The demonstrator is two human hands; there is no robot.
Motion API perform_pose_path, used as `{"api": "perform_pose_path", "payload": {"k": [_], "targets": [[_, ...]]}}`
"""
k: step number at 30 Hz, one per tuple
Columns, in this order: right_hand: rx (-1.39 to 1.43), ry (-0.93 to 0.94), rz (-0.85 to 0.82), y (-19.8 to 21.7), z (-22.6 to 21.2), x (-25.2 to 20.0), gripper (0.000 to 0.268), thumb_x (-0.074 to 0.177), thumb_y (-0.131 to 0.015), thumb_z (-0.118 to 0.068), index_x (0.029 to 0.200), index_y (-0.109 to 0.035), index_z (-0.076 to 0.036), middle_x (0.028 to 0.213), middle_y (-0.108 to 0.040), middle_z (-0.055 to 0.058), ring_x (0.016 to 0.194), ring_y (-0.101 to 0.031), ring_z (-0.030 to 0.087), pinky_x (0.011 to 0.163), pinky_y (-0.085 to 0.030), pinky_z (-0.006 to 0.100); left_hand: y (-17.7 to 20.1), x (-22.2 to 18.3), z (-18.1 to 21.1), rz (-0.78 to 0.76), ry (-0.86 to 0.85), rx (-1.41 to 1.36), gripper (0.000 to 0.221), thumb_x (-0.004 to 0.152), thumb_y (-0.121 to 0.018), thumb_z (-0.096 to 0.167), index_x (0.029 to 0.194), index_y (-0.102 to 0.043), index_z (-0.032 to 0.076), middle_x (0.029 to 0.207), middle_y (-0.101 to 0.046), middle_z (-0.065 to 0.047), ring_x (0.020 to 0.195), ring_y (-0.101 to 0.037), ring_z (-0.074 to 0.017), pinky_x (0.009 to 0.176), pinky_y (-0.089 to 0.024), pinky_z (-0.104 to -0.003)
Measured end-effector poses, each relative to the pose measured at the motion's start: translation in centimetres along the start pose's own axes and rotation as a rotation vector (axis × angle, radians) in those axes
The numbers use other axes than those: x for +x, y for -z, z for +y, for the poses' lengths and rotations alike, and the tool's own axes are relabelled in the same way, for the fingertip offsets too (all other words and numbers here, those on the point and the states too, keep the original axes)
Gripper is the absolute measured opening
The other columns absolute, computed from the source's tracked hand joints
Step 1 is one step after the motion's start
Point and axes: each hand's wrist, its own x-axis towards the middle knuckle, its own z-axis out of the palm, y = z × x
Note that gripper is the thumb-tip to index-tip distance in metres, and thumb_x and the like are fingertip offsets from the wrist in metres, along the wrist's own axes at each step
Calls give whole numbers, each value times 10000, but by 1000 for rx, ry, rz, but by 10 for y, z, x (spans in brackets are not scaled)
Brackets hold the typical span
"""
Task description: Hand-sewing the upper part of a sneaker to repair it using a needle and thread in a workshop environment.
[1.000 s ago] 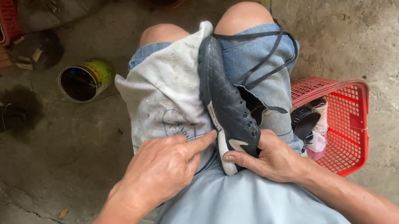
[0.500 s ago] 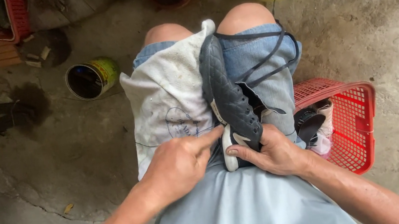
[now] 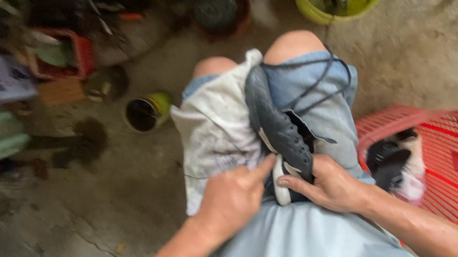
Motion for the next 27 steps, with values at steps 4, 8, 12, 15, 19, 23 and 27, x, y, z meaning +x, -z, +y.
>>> {"api": "perform_pose_path", "payload": {"k": [4,8,12,15,19,23,27], "targets": [[-193,-53,-78,6,35,-16,335,984,-675,-298,730,-526,-139,686,-464,-59,639,-422,114,600,-446,303,7,3,9,167,-113,241,485,911,-647,220,1395,-666,220,783,-696,-123,511,-649,-367,393,-503,-512],[-179,-69,-78,7,33,-14,313,973,-685,-308,730,-576,-144,702,-537,-68,659,-478,108,646,-477,294,31,14,24,-135,335,-511,401,951,-501,176,1283,-724,163,1320,-713,2,1261,-669,-116,1069,-480,-219],[-163,-82,-61,5,39,-16,293,968,-701,-304,764,-582,-131,750,-531,-76,703,-472,95,645,-491,292,-10,0,1,87,-50,135,460,949,-617,231,1408,-629,253,717,-664,-132,602,-654,-407,450,-499,-564],[-197,-112,-42,6,48,-19,323,946,-718,-339,720,-601,-140,703,-583,-71,668,-515,94,638,-510,294,9,9,11,-31,161,-297,399,951,-503,189,1280,-726,216,1241,-738,19,1137,-721,-196,929,-562,-318],[-173,-104,-51,6,46,-17,318,960,-720,-318,730,-591,-140,723,-535,-76,685,-476,97,632,-487,296,26,16,20,-188,338,-479,415,951,-489,202,1293,-723,179,1331,-713,11,1287,-657,-129,1033,-499,-251],[-155,-109,-60,6,43,-16,289,959,-711,-313,738,-635,-142,713,-612,-71,681,-510,90,650,-509,294,-1,8,4,20,-94,207,439,979,-542,218,1414,-597,233,721,-652,-175,574,-632,-422,415,-461,-565],[-166,-101,-39,5,46,-15,278,949,-734,-314,762,-622,-141,720,-592,-73,691,-520,74,619,-512,299,22,21,20,-90,86,-210,421,930,-480,156,1272,-716,222,973,-787,-95,799,-711,-341,618,-487,-467]]}}
